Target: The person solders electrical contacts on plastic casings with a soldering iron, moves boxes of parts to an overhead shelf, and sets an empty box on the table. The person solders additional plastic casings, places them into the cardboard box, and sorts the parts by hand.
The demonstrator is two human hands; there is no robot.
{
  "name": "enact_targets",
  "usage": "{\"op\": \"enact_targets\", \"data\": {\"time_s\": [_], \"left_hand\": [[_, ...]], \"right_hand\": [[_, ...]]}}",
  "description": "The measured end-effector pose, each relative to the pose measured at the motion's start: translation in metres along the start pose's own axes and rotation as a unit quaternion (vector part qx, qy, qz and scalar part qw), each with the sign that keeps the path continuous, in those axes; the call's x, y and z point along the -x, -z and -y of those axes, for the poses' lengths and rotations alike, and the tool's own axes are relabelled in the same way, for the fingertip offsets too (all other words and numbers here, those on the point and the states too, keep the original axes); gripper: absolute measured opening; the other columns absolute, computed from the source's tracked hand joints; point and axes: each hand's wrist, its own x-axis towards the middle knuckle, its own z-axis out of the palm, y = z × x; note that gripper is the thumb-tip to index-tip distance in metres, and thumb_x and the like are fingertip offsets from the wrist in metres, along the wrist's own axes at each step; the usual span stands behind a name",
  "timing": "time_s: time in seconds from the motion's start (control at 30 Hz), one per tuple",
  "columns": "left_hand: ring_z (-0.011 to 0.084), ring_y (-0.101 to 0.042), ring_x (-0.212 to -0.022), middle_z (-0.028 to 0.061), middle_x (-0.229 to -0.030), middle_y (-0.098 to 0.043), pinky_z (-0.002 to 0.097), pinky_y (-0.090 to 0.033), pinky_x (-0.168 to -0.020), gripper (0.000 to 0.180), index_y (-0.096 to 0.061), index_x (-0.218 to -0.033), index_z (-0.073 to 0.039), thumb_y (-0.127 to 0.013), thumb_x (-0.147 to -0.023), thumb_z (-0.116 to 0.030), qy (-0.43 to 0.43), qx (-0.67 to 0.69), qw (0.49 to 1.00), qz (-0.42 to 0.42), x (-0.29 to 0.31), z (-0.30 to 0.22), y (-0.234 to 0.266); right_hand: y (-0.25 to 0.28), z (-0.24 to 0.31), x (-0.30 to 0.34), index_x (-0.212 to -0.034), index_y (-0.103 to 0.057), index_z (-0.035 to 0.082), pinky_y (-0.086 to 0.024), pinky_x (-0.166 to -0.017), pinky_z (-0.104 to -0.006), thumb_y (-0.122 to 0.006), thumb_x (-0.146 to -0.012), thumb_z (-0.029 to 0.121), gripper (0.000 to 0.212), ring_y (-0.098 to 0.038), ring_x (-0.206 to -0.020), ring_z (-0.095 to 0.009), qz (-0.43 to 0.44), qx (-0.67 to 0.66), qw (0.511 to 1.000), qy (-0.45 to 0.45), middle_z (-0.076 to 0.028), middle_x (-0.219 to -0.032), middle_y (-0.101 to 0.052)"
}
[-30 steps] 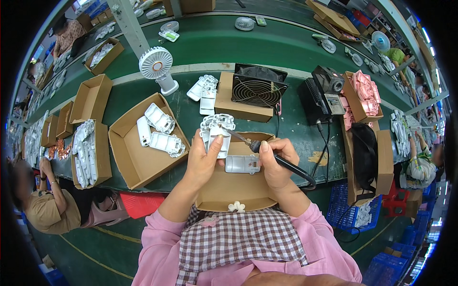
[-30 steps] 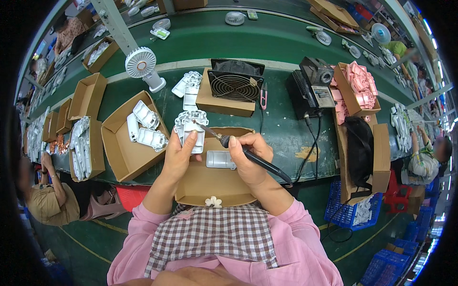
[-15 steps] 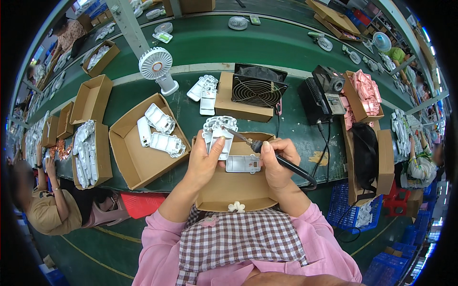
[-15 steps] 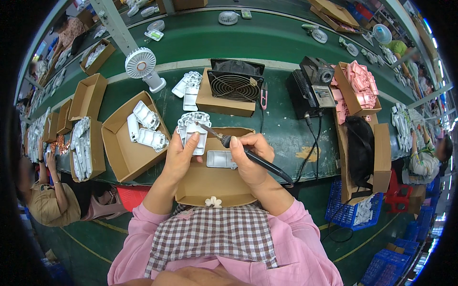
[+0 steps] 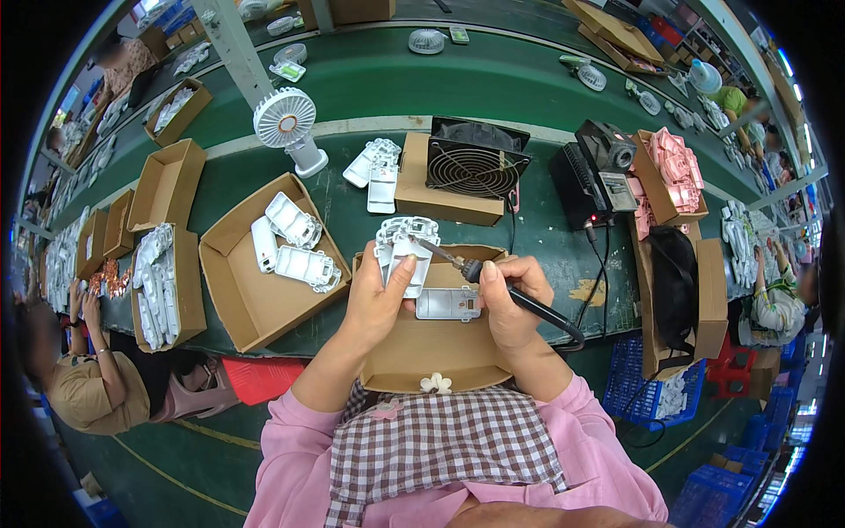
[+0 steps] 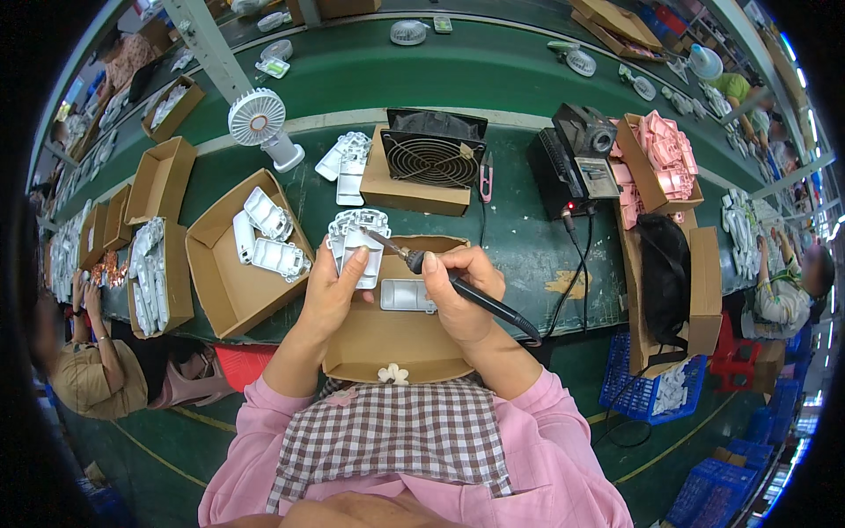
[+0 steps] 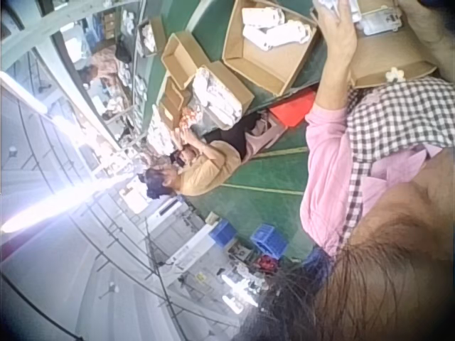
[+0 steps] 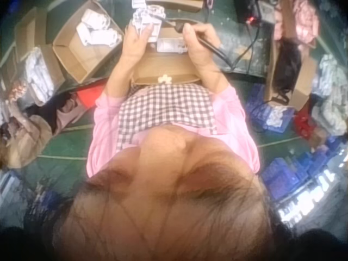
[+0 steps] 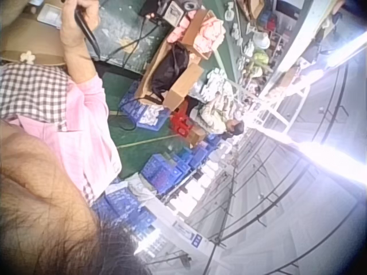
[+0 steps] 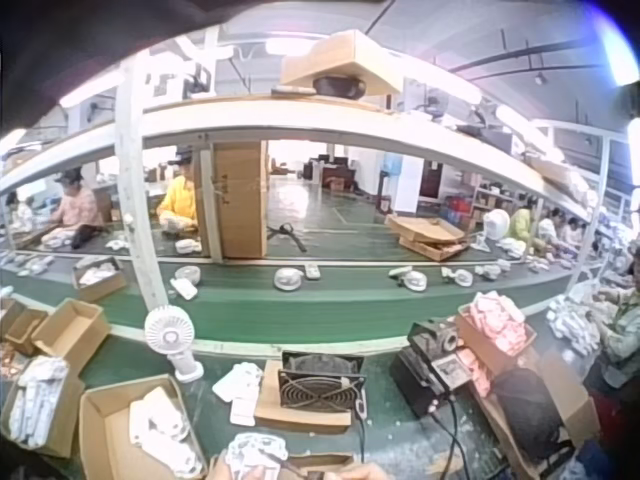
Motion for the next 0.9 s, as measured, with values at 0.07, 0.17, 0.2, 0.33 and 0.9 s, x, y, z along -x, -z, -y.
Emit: {"op": "enact_targets", "data": {"time_s": [0.07,0.17,0.2,0.33,0.9], "left_hand": [[0.0087,-0.055,-0.065,0.0056,-0.088,-0.056,0.0216,-0.048,-0.049,0.028,-0.043,-0.111,0.0,-0.052,-0.097,-0.022,0.004,0.007,1.0,0.005,0.001,0.001,0.001],[0.0095,-0.057,-0.074,0.0057,-0.095,-0.056,0.0226,-0.05,-0.054,0.031,-0.043,-0.115,0.0,-0.053,-0.096,-0.022,0.036,0.037,0.999,0.008,0.0,-0.002,0.001],[0.0102,-0.057,-0.081,0.0057,-0.1,-0.056,0.0236,-0.052,-0.058,0.033,-0.042,-0.118,-0.001,-0.054,-0.095,-0.022,0.064,0.061,0.996,0.008,0.0,-0.004,0.001],[0.0164,-0.063,-0.087,0.0073,-0.103,-0.059,0.0303,-0.056,-0.066,0.031,-0.044,-0.12,-0.007,-0.055,-0.094,-0.02,0.041,0.095,0.994,0.027,-0.003,0.003,0.004],[0.0161,-0.062,-0.089,0.0062,-0.104,-0.059,0.0288,-0.05,-0.077,0.025,-0.045,-0.12,-0.006,-0.045,-0.097,-0.015,0.058,0.097,0.994,0.007,-0.001,0.01,0.007]], "right_hand": [[0.001,-0.001,0.001,-0.081,-0.053,0.001,-0.043,-0.048,-0.0203,-0.065,-0.086,0.004,0.013,-0.054,-0.053,-0.006,-0.001,0.003,1.0,0.006,-0.007,-0.069,-0.061],[0.003,-0.002,0.004,-0.081,-0.052,0.002,-0.042,-0.049,-0.0201,-0.064,-0.086,0.002,0.012,-0.054,-0.053,-0.007,-0.029,-0.026,0.999,0.029,-0.006,-0.067,-0.06],[0.003,-0.001,0.005,-0.082,-0.052,0.002,-0.043,-0.049,-0.0204,-0.063,-0.086,0.002,0.012,-0.054,-0.052,-0.007,-0.032,-0.049,0.998,0.036,-0.007,-0.067,-0.06],[0.006,-0.004,0.004,-0.082,-0.051,0.002,-0.044,-0.051,-0.0216,-0.062,-0.087,0.002,0.012,-0.054,-0.053,-0.008,-0.02,-0.054,0.997,0.054,-0.007,-0.065,-0.06],[0.003,-0.001,0.005,-0.079,-0.054,0.001,-0.041,-0.05,-0.0206,-0.067,-0.084,0.003,0.014,-0.05,-0.056,-0.005,0.021,0.018,1.0,0.014,-0.005,-0.069,-0.06]]}}
